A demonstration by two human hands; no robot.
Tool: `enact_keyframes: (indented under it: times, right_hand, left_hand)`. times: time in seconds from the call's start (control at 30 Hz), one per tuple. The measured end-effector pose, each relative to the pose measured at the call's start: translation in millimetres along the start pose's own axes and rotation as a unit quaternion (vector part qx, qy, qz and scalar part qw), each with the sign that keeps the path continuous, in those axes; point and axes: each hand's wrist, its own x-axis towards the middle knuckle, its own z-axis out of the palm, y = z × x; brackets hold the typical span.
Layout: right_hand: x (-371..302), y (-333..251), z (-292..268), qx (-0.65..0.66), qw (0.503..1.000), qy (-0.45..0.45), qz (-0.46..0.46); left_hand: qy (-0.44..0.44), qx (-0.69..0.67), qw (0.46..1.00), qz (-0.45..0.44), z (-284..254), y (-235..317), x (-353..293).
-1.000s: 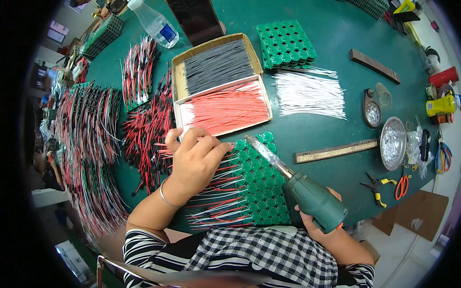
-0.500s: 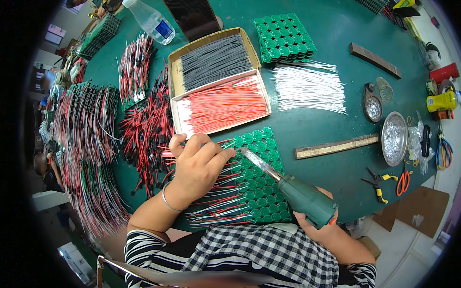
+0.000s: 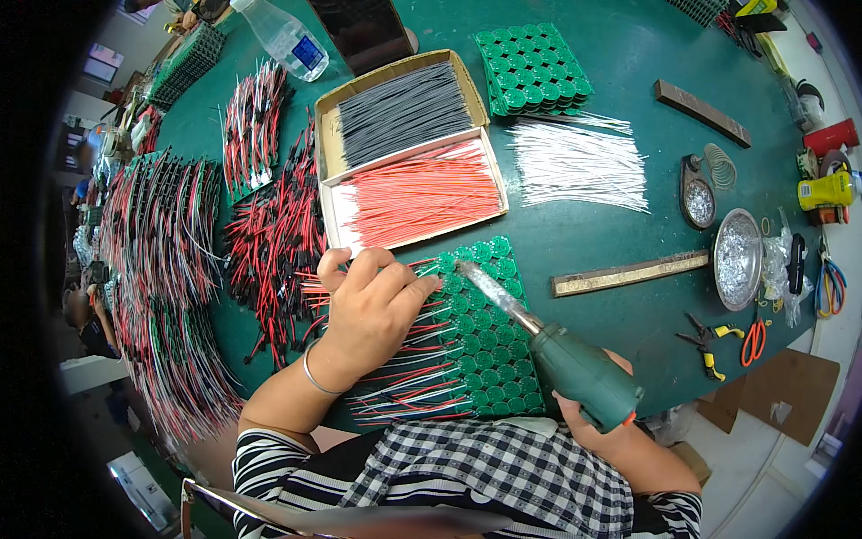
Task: The person solders wires onto a set of electronic circuit boards using a soldering iron and solder wire.
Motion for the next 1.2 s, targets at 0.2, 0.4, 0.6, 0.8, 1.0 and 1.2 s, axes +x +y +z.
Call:
enact_keyframes:
  times: [0.2, 0.4, 0.6, 0.8, 1.0, 1.2]
  right_hand:
    - [3, -10, 3, 0.108, 0.993, 0.057, 0.004]
    - [-5, -12, -2, 0.117, 0.992, 0.054, 0.012]
    - [-18, 5, -4, -0.003, 1.0, -0.007, 0.002]
    - [-13, 5, 0, 0.01, 0.999, -0.011, -0.046]
    - [-12, -2, 2, 0.016, 1.0, -0.006, -0.012]
    - [-15, 4, 0, -0.035, 0.999, -0.004, -0.03]
  left_hand:
    - [-0.001, -0.003, 1.0, 0.005, 0, 1, 1]
    - [0.003, 0.002, 1.0, 0.008, -8, 4, -1]
    - [-0.018, -0.01, 1.0, 0.022, -11, 11, -11]
    - [-0.03, -0.016, 0.999, 0.017, -7, 12, -11]
    - [-0.032, -0.016, 0.999, 0.02, -6, 12, -12]
    - [-0.034, -0.001, 0.999, 0.018, -8, 14, -9]
